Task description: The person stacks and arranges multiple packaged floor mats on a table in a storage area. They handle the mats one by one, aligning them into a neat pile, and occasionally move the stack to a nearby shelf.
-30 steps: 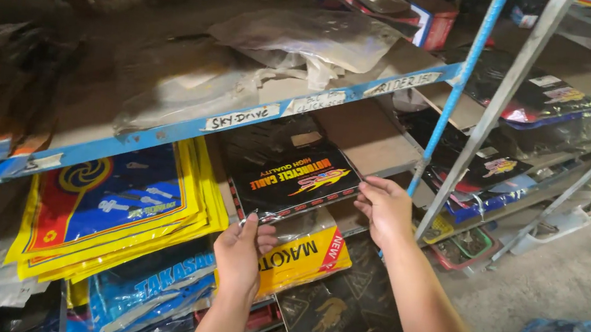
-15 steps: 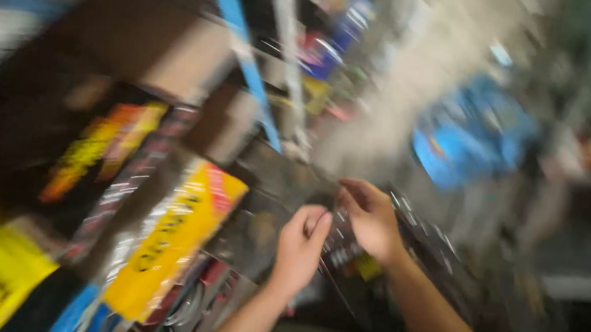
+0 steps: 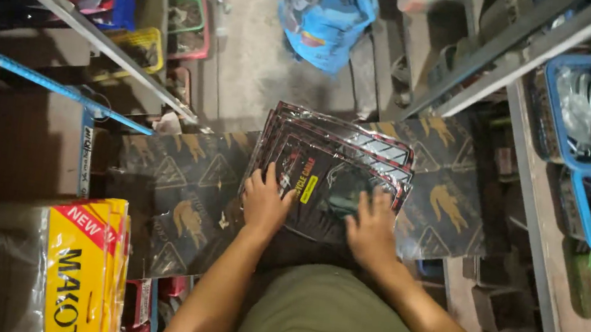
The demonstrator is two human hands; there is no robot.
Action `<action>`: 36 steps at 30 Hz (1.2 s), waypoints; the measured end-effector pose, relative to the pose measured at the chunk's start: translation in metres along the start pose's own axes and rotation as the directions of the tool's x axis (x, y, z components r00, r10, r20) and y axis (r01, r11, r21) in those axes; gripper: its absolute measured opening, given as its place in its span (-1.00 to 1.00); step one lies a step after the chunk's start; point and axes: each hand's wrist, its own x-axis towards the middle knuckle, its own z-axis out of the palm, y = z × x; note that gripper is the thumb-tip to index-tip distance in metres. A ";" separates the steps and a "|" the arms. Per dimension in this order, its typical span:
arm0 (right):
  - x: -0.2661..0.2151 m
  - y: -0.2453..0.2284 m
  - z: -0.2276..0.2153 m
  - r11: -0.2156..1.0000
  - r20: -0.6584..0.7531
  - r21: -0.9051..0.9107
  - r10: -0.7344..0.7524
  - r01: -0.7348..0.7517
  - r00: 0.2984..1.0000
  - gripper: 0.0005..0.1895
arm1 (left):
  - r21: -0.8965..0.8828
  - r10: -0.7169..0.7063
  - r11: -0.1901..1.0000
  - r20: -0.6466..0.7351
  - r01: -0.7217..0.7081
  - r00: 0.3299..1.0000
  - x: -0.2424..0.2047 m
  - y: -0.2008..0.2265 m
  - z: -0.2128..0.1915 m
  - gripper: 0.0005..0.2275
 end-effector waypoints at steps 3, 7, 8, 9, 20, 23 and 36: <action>-0.007 -0.027 0.007 0.962 0.144 -0.102 -0.239 0.255 0.960 -0.45 | -0.052 0.019 0.998 -0.008 -0.020 1.000 -0.017 -0.002 -0.001 -0.32; 0.007 -0.011 0.028 0.915 0.055 -0.042 -0.400 0.402 0.915 -0.47 | -0.223 0.031 0.975 0.065 -0.016 0.997 -0.028 -0.025 0.028 -0.41; 0.018 -0.003 0.026 0.976 0.079 -0.106 -0.180 0.188 0.980 -0.54 | -0.242 0.044 0.970 0.102 -0.018 0.994 -0.029 -0.029 0.026 -0.42; 0.023 0.006 0.025 0.985 0.098 -0.172 0.047 -0.029 0.994 -0.59 | -0.263 0.049 0.965 0.147 -0.008 0.988 -0.038 -0.035 0.027 -0.43; 0.072 -0.096 0.082 0.887 -0.177 0.059 -0.443 0.459 0.879 -0.44 | -0.129 0.352 0.931 0.058 -0.343 0.934 -0.041 -0.037 -0.011 -0.33; 0.078 -0.089 0.081 0.807 -0.093 -0.071 -0.590 0.586 0.802 -0.41 | -0.177 0.344 0.929 0.082 -0.326 0.935 -0.042 -0.042 -0.019 -0.38; 0.048 0.031 0.035 0.935 0.024 -0.134 0.335 -0.329 0.942 -0.38 | -0.670 -0.009 0.741 -0.081 -0.048 0.997 -0.022 -0.052 0.019 -0.60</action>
